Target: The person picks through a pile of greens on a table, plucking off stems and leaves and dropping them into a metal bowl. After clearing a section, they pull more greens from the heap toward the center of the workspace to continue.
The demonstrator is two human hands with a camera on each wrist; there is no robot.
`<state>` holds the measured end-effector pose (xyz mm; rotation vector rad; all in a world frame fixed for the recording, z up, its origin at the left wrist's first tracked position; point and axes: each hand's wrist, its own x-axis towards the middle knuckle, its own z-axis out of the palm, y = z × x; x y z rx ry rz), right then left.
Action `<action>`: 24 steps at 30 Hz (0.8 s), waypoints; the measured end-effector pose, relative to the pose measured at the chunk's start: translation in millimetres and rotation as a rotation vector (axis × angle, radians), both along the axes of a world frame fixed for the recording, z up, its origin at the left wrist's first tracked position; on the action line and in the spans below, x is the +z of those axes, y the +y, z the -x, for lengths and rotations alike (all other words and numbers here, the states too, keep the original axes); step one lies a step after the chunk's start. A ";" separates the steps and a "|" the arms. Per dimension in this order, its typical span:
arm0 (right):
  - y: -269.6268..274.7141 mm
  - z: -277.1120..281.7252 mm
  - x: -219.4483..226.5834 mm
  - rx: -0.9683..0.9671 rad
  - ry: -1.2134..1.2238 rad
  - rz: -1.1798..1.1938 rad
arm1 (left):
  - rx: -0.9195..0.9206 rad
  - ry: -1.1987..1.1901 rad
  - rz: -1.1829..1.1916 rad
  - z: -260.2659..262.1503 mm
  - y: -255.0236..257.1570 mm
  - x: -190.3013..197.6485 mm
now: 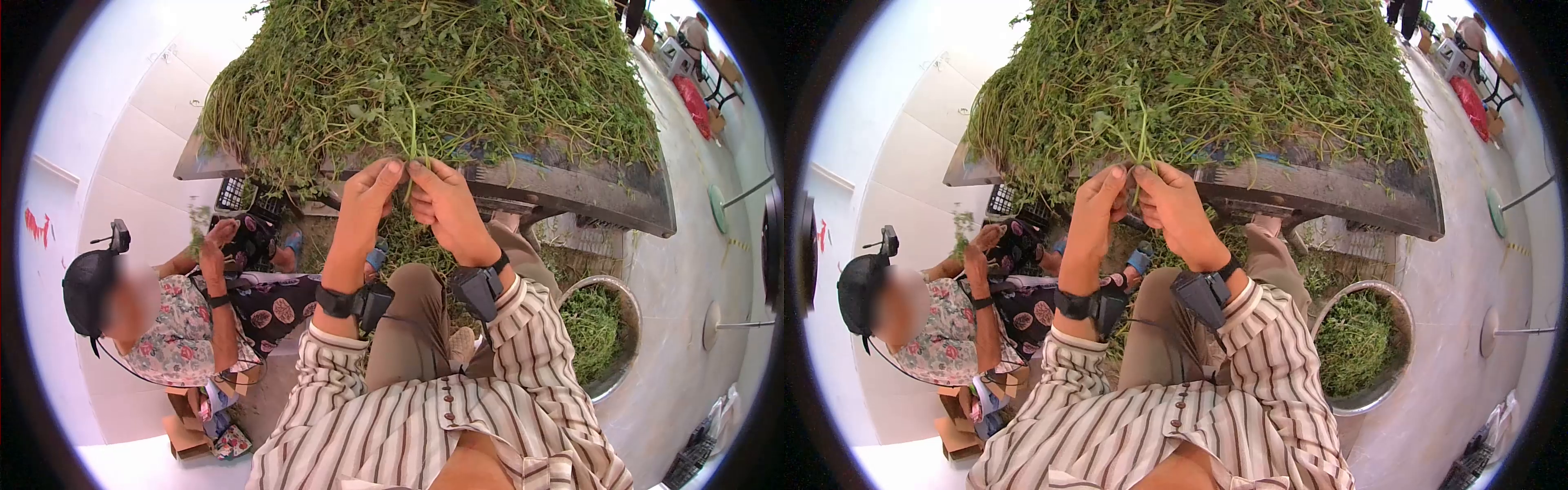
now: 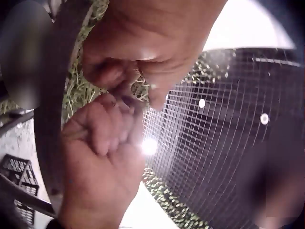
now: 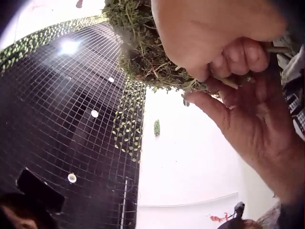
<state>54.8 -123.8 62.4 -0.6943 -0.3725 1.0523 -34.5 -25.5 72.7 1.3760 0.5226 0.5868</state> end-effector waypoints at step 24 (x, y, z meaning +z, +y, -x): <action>-3.8 6.4 -3.9 -0.170 -0.707 0.192 | 0.442 -0.229 0.226 -22.3 81.4 -14.4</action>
